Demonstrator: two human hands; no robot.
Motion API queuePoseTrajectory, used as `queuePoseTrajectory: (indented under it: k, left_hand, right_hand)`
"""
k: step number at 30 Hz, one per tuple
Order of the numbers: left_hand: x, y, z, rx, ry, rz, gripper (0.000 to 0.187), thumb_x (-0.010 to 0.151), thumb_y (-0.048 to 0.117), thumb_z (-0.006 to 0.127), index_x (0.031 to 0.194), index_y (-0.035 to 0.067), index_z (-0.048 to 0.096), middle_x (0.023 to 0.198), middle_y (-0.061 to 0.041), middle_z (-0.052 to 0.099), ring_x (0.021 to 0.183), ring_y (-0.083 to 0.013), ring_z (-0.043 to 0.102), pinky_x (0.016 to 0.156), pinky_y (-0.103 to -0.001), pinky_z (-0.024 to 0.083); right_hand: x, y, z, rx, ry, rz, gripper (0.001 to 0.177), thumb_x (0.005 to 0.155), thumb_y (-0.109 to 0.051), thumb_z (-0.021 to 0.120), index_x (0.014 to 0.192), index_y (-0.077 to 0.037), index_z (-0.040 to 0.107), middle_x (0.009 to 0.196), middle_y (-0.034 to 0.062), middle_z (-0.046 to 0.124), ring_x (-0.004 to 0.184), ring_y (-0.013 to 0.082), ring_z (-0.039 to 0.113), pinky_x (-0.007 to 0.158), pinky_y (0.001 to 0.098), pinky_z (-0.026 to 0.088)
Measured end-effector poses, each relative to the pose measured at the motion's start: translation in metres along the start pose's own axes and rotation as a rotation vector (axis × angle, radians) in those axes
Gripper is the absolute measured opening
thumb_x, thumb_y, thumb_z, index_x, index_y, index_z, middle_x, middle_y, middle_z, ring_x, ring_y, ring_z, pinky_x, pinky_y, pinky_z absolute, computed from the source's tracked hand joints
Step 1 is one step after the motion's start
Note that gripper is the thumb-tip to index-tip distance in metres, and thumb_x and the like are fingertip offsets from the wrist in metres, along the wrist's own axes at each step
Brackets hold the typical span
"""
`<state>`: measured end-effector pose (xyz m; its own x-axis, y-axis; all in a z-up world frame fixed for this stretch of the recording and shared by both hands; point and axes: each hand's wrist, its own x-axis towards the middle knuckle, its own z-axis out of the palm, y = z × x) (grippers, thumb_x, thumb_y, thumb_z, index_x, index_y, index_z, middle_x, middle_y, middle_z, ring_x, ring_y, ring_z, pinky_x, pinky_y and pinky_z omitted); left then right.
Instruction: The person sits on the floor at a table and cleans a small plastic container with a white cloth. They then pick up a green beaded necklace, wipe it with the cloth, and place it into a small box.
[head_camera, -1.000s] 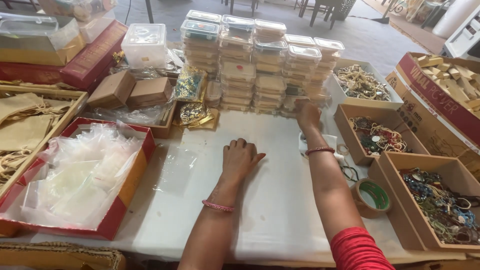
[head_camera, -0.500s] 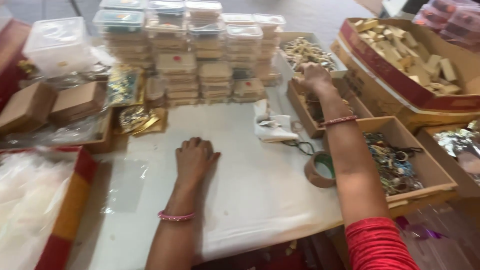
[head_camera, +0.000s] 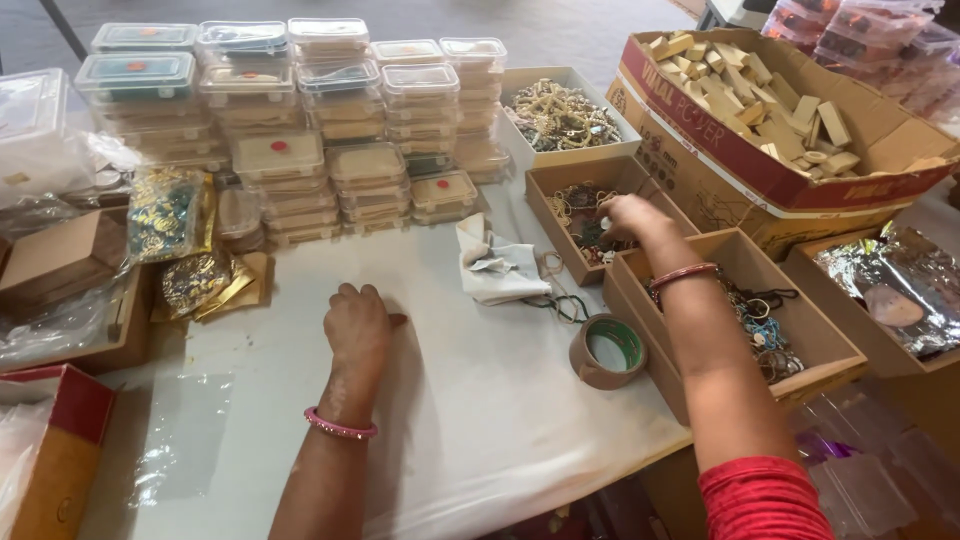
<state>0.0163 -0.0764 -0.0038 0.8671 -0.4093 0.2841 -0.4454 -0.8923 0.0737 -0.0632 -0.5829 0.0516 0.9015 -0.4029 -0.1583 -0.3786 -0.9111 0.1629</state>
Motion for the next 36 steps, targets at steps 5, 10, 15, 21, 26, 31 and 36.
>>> queuePoseTrajectory:
  k: [5,10,15,21,26,31,36]
  left_hand:
    - [-0.008,0.002,0.006,0.007,0.093,0.03,0.052,0.078,0.054,0.08,0.093,0.006,0.066,0.094,-0.012,0.062,0.089,-0.0256,0.064,0.062,-0.033,0.06]
    - [-0.023,0.006,0.007,0.051,0.168,0.053,0.043,0.087,0.048,0.076,0.092,0.008,0.062,0.09,-0.01,0.061,0.085,-0.0226,0.063,0.054,-0.031,0.058]
    - [-0.023,0.007,0.009,0.069,0.186,0.066,0.044,0.085,0.049,0.075,0.092,0.009,0.061,0.089,-0.009,0.06,0.085,-0.0215,0.063,0.052,-0.03,0.058]
    - [-0.024,0.008,0.004,0.094,0.176,0.058,0.042,0.086,0.049,0.076,0.092,0.009,0.061,0.089,-0.008,0.06,0.085,-0.0203,0.063,0.052,-0.029,0.058]
    - [-0.022,0.005,0.002,0.06,0.195,0.06,0.042,0.084,0.047,0.078,0.092,0.009,0.062,0.09,-0.009,0.061,0.087,-0.0215,0.064,0.056,-0.029,0.058]
    - [-0.026,0.001,-0.008,-0.02,0.177,0.071,0.042,0.084,0.046,0.079,0.094,0.008,0.064,0.093,-0.011,0.064,0.09,-0.025,0.065,0.062,-0.033,0.059]
    - [-0.043,-0.008,-0.045,-0.178,0.101,0.062,0.056,0.079,0.054,0.08,0.1,0.003,0.069,0.1,-0.014,0.068,0.096,-0.031,0.067,0.076,-0.04,0.058]
  right_hand:
    - [-0.007,-0.022,0.0,0.105,-0.017,-0.005,0.039,0.078,-0.022,0.078,0.116,-0.018,0.077,0.115,0.0109,0.076,0.107,0.0297,0.071,0.093,0.0417,0.058]
    - [-0.01,-0.021,-0.017,0.453,-0.014,0.165,0.03,0.082,-0.021,0.07,0.11,-0.021,0.081,0.111,0.0108,0.078,0.102,0.0282,0.077,0.092,0.039,0.06]
    - [0.013,-0.003,0.027,0.196,0.266,-0.01,0.039,0.081,-0.008,0.066,0.113,-0.025,0.08,0.121,0.0116,0.073,0.108,0.0328,0.069,0.094,0.0437,0.054]
    - [0.025,-0.007,0.034,0.157,0.015,-0.258,0.066,0.071,0.009,0.067,0.129,-0.022,0.069,0.125,0.0145,0.068,0.11,0.0305,0.065,0.094,0.0389,0.053]
    - [-0.022,-0.022,-0.026,0.155,0.085,0.057,0.024,0.093,-0.005,0.066,0.111,-0.015,0.077,0.117,0.0085,0.076,0.1,0.0208,0.072,0.085,0.0337,0.059]
    - [-0.061,-0.02,-0.087,0.363,0.37,0.219,0.021,0.103,0.0,0.053,0.108,-0.007,0.072,0.107,0.0122,0.071,0.08,0.0223,0.072,0.07,0.0328,0.057]
    - [-0.073,-0.012,-0.13,0.372,0.638,0.198,0.018,0.101,0.003,0.056,0.1,-0.003,0.074,0.097,0.0163,0.073,0.072,0.0213,0.071,0.06,0.0318,0.056]
